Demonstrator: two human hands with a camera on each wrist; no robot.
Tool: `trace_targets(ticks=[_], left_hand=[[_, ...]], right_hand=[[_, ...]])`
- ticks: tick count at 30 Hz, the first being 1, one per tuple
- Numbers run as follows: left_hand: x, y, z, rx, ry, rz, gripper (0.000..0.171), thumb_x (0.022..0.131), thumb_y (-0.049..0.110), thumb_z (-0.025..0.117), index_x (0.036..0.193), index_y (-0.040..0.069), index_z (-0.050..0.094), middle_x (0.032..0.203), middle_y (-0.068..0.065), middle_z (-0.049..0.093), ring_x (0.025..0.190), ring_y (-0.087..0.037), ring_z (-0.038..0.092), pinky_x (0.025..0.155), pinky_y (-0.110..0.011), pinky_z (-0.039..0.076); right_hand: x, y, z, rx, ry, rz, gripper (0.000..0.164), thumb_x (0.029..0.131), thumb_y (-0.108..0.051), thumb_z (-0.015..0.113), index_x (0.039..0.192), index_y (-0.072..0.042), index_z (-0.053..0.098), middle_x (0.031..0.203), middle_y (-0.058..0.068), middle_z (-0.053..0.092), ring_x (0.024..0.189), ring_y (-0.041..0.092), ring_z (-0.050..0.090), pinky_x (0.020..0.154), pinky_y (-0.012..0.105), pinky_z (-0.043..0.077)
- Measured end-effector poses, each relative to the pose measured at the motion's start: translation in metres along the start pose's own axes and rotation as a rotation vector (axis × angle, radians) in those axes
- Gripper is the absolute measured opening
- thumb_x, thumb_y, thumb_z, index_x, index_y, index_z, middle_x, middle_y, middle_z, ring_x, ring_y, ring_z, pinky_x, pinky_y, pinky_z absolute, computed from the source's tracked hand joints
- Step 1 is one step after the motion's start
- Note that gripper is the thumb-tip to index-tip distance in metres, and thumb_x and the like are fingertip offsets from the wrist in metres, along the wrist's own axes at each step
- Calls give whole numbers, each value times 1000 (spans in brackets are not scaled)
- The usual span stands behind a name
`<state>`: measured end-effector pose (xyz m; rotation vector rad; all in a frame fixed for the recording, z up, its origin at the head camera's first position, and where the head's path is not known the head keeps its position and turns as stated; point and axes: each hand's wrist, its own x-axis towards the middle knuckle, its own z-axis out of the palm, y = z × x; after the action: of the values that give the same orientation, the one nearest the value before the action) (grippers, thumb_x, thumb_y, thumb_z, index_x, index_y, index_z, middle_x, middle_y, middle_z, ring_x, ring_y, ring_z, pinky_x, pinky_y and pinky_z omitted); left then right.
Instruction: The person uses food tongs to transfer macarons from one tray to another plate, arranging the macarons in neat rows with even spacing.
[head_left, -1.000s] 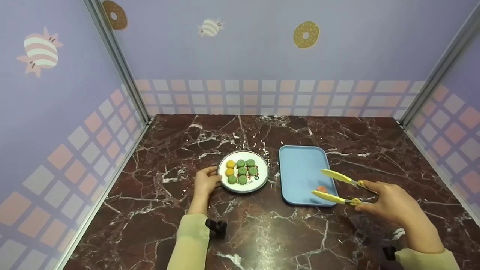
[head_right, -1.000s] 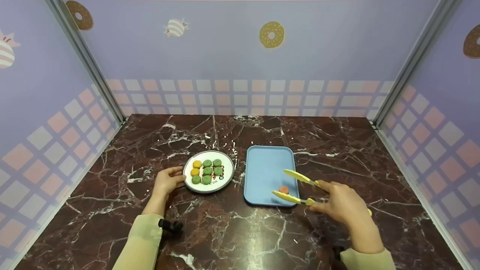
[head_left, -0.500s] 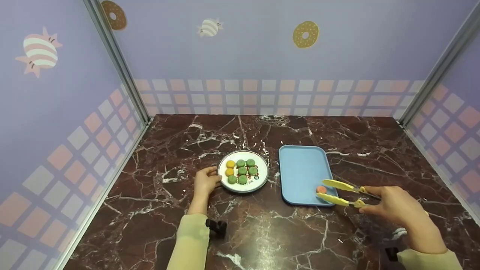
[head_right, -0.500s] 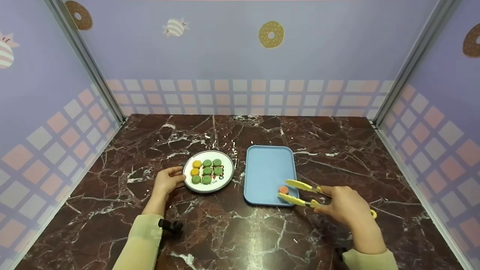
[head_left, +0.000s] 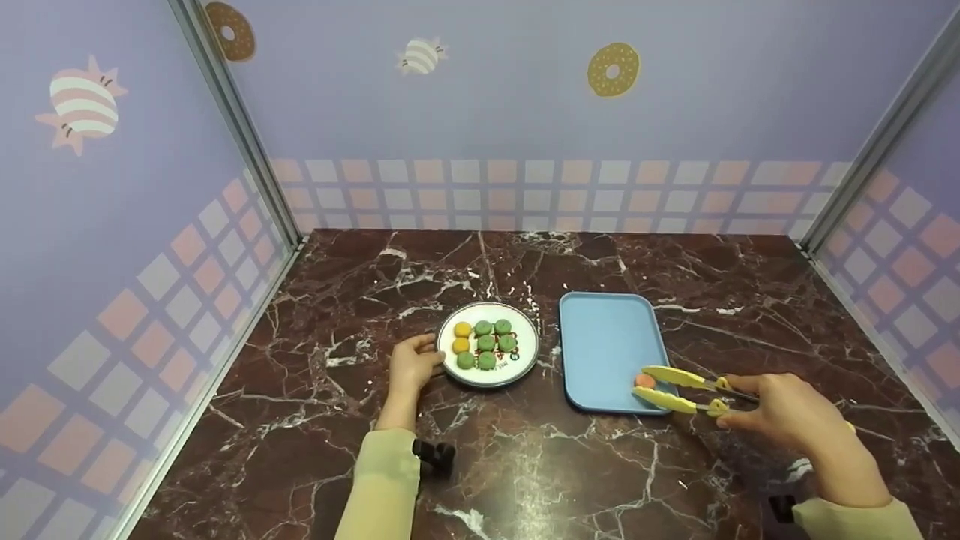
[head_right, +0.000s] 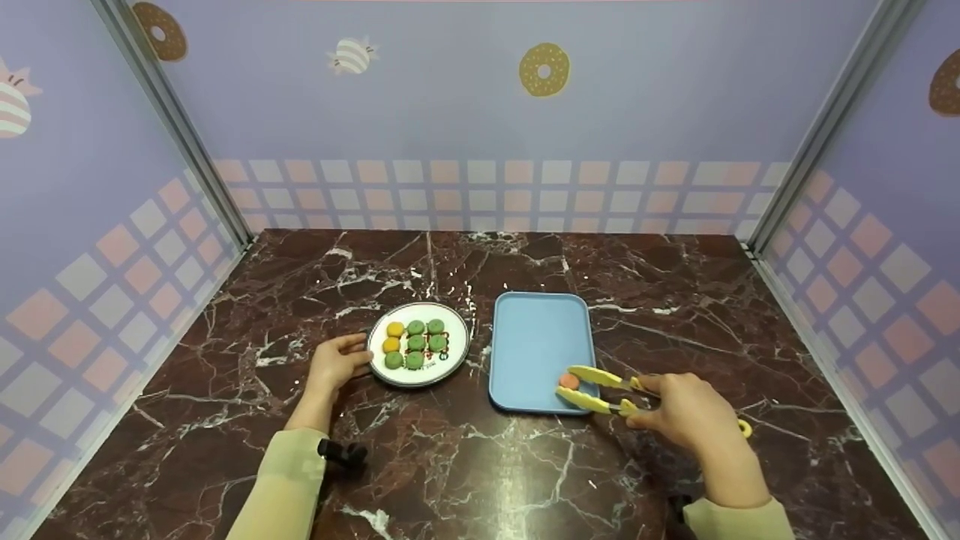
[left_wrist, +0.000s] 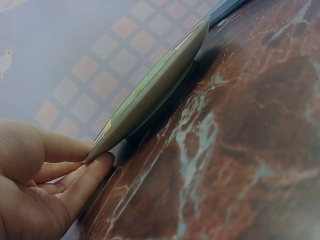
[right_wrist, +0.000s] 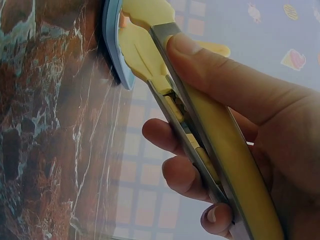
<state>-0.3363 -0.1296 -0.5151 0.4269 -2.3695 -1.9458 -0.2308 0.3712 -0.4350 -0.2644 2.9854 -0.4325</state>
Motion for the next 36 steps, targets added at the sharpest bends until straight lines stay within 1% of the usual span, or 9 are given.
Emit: trace_targets(ticks=[2, 4, 8, 13, 16, 23, 30, 33, 36], left_hand=[[0, -1, 0, 6, 0, -1, 48, 88, -12, 65, 135, -13, 59, 129, -36, 63, 104, -38, 74, 77, -33, 69], [0, -1, 0, 7, 0, 1, 47, 88, -11, 65, 135, -13, 59, 129, -35, 64, 106, -39, 73, 77, -33, 69], [0, -1, 0, 10, 1, 14, 47, 88, -11, 66, 134, -14, 59, 128, -35, 64, 109, -41, 72, 78, -33, 69], [-1, -1, 0, 8, 0, 17, 47, 87, -11, 66, 134, -14, 59, 129, -36, 64, 108, -42, 73, 77, -34, 69], [-1, 0, 0, 2, -2, 16, 48, 87, -11, 66, 135, -14, 58, 129, -37, 64, 107, -41, 73, 77, -34, 69], [-1, 0, -1, 4, -10, 16, 47, 88, -11, 66, 135, -14, 58, 129, -37, 63, 108, -41, 72, 77, -34, 69], [-1, -1, -1, 12, 1, 18, 47, 87, -11, 66, 134, -14, 59, 129, -36, 63, 108, -41, 73, 77, -34, 69], [-1, -1, -1, 42, 3, 20, 46, 89, -9, 67, 134, -12, 60, 129, -34, 65, 110, -40, 72, 78, -32, 69], [-1, -1, -1, 69, 3, 20, 45, 90, -7, 67, 135, -11, 60, 128, -32, 66, 112, -40, 71, 80, -31, 68]], right_hand=[[-1, 0, 0, 5, -19, 4, 76, 78, -50, 85, 137, -4, 66, 125, 31, 69, 74, 19, 64, 54, 36, 50], [-1, 0, 0, 3, -24, -1, 76, 79, -51, 84, 137, -4, 65, 126, 32, 68, 76, 19, 66, 55, 36, 52], [-1, 1, 0, 3, -30, 0, 75, 81, -50, 83, 138, -5, 65, 126, 32, 68, 74, 17, 63, 55, 34, 50], [-1, 1, 1, 9, -29, -6, 74, 81, -48, 83, 138, -4, 65, 123, 30, 70, 66, 13, 57, 53, 30, 45], [-1, 2, 0, 5, -23, -9, 74, 81, -49, 83, 138, -4, 65, 120, 29, 71, 64, 14, 54, 52, 30, 42], [-2, 1, -1, 8, -29, -1, 78, 81, -52, 82, 138, -3, 64, 120, 30, 71, 62, 13, 55, 52, 29, 42], [-2, 0, 0, 18, -18, 0, 73, 82, -47, 83, 138, -4, 64, 114, 26, 74, 60, 14, 52, 50, 29, 39], [-2, -2, -1, 29, -16, 4, 72, 82, -46, 83, 138, -5, 64, 115, 26, 74, 58, 14, 51, 49, 29, 37], [-1, -6, -3, 22, -2, -3, 72, 81, -46, 83, 138, -6, 65, 119, 29, 72, 60, 14, 52, 50, 28, 38]])
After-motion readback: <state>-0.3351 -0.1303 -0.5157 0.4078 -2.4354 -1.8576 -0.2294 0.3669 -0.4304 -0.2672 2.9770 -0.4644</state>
